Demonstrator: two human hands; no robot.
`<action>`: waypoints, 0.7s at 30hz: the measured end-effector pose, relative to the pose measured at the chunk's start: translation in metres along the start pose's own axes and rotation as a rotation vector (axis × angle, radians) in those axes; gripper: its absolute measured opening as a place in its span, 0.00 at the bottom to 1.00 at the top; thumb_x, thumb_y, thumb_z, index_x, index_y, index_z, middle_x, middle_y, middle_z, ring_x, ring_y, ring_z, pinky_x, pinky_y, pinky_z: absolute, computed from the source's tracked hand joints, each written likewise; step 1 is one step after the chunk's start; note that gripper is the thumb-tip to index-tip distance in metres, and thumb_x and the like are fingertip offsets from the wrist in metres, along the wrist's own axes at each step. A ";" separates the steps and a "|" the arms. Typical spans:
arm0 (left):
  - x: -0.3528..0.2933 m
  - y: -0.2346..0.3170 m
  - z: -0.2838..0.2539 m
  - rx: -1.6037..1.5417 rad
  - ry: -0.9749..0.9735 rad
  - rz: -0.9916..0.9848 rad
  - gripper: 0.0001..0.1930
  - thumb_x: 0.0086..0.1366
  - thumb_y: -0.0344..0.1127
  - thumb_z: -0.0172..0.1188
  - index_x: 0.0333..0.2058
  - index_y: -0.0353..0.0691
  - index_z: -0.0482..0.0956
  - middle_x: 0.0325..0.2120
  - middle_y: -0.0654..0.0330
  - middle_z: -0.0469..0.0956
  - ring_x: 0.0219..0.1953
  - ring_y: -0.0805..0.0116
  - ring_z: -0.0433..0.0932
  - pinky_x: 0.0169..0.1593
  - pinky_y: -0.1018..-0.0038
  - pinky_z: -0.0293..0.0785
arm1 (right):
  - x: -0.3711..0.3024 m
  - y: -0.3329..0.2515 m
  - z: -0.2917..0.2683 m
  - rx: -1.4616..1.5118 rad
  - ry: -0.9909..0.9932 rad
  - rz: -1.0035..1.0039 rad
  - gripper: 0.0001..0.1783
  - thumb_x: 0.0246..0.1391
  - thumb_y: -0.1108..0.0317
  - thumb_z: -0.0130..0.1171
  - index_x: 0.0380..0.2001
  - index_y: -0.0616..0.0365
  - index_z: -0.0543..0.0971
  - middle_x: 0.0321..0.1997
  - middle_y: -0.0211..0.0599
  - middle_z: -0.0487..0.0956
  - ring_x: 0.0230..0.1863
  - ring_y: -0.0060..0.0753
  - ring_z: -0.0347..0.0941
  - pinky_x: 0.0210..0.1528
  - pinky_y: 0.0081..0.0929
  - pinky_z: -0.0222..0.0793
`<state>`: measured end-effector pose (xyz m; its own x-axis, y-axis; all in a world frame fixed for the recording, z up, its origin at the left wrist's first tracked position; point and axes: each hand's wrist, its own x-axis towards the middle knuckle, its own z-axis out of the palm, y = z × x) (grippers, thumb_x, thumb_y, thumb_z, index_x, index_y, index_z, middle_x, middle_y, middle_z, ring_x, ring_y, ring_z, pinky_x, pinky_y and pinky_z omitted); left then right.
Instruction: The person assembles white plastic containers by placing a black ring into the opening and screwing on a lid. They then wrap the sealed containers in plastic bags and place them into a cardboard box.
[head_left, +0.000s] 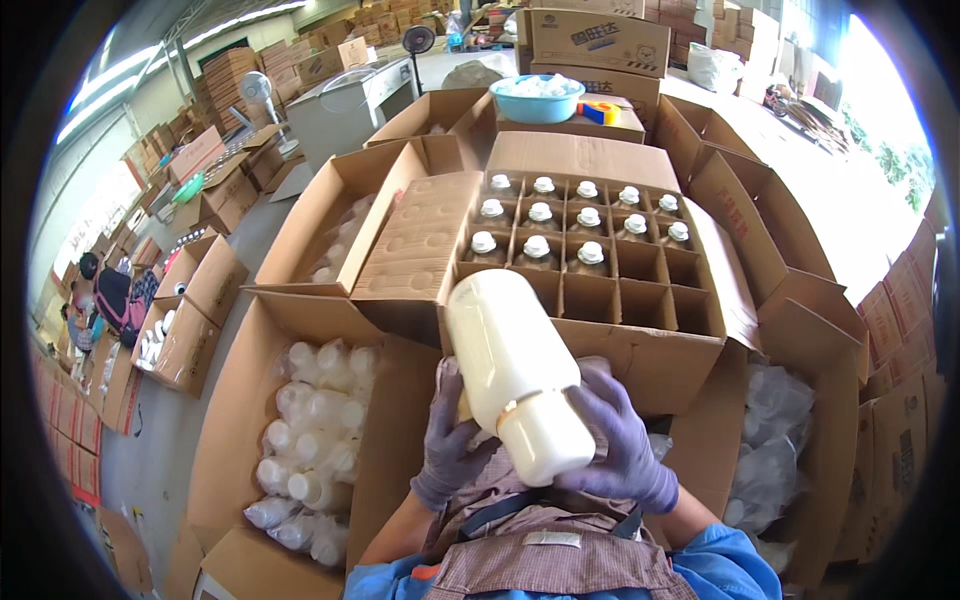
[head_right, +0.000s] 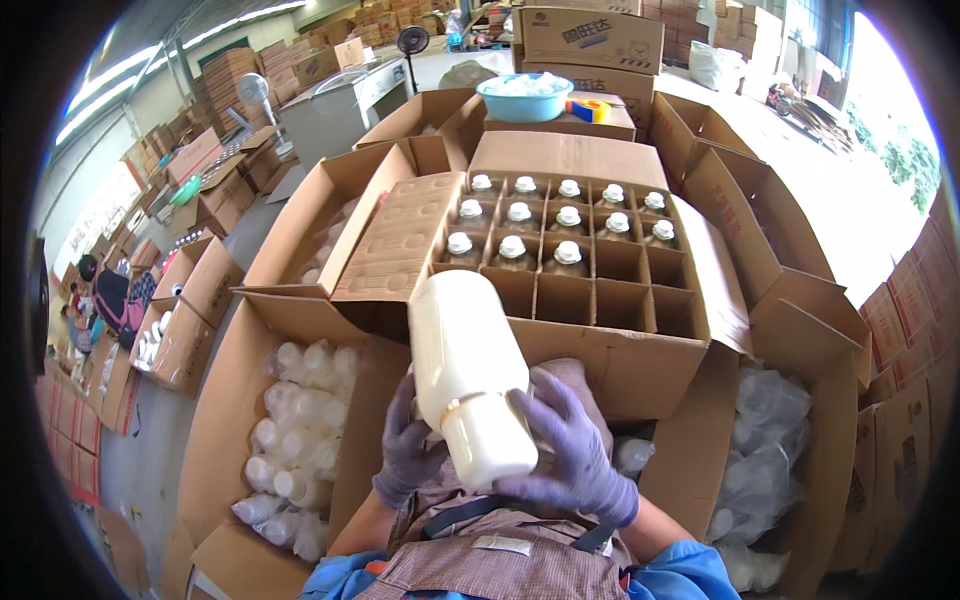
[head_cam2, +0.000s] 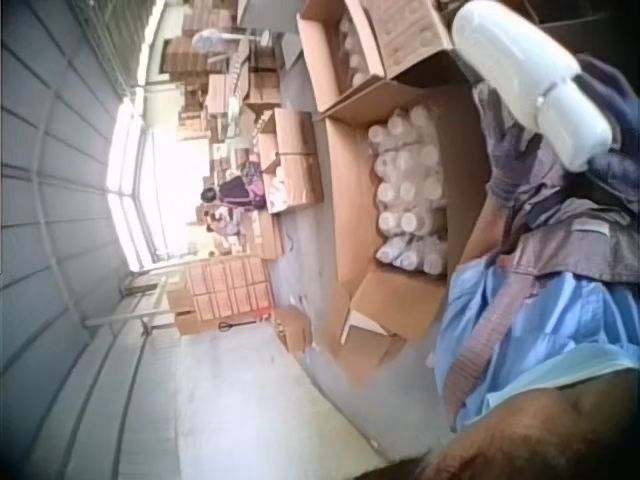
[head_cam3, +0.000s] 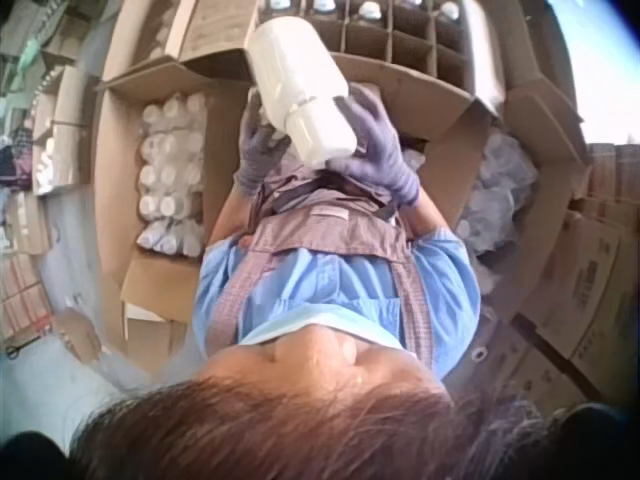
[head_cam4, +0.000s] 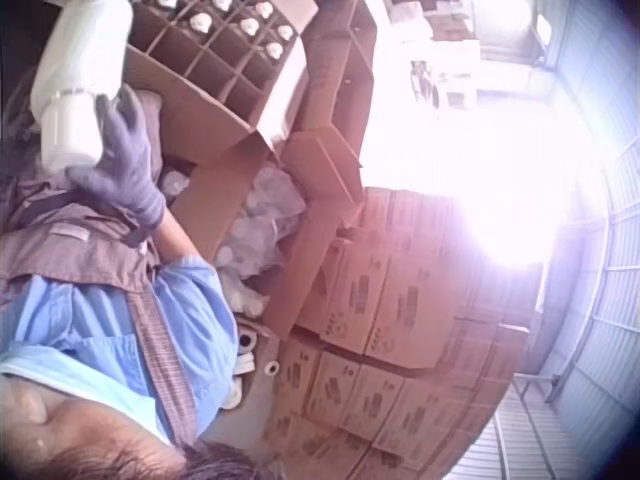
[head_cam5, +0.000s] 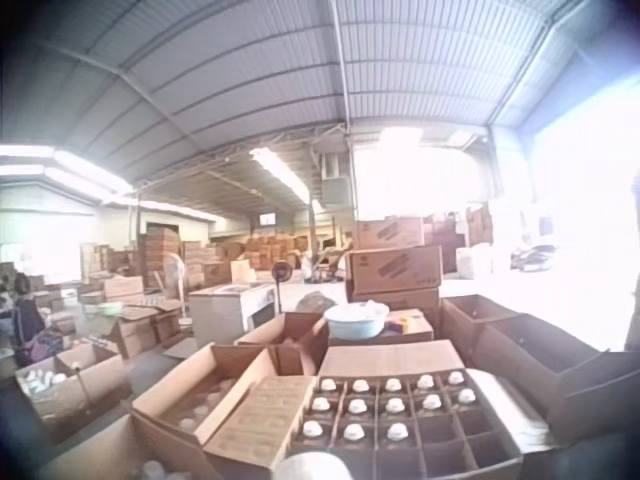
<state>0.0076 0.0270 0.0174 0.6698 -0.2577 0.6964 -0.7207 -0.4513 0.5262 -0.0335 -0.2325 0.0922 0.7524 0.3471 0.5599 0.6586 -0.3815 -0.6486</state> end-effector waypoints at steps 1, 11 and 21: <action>-0.004 -0.003 0.008 0.055 -0.090 0.010 0.17 0.50 0.32 0.69 0.41 0.40 0.82 0.61 0.36 0.62 0.60 0.33 0.65 0.62 0.52 0.65 | -0.013 -0.003 0.000 -0.150 -0.001 0.006 0.53 0.35 0.42 0.75 0.62 0.58 0.68 0.61 0.64 0.64 0.61 0.64 0.64 0.63 0.49 0.61; -0.013 -0.032 0.020 0.080 -0.661 0.118 0.17 0.56 0.27 0.60 0.47 0.37 0.79 0.56 0.49 0.71 0.59 0.49 0.70 0.63 0.58 0.66 | -0.095 0.032 -0.021 0.067 0.042 0.200 0.21 0.44 0.64 0.71 0.43 0.59 0.80 0.45 0.49 0.78 0.48 0.45 0.76 0.48 0.37 0.72; 0.031 -0.048 0.080 -0.812 -0.271 -0.520 0.33 0.73 0.52 0.47 0.65 0.31 0.59 0.62 0.52 0.65 0.61 0.60 0.66 0.65 0.65 0.61 | 0.075 0.219 -0.024 -0.150 0.512 0.324 0.20 0.52 0.67 0.66 0.48 0.59 0.77 0.40 0.40 0.78 0.42 0.35 0.76 0.43 0.30 0.73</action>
<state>0.0776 -0.0275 -0.0254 0.8817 -0.4258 0.2032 -0.1622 0.1310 0.9780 0.1674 -0.3110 0.0044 0.8002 -0.2467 0.5467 0.3621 -0.5279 -0.7682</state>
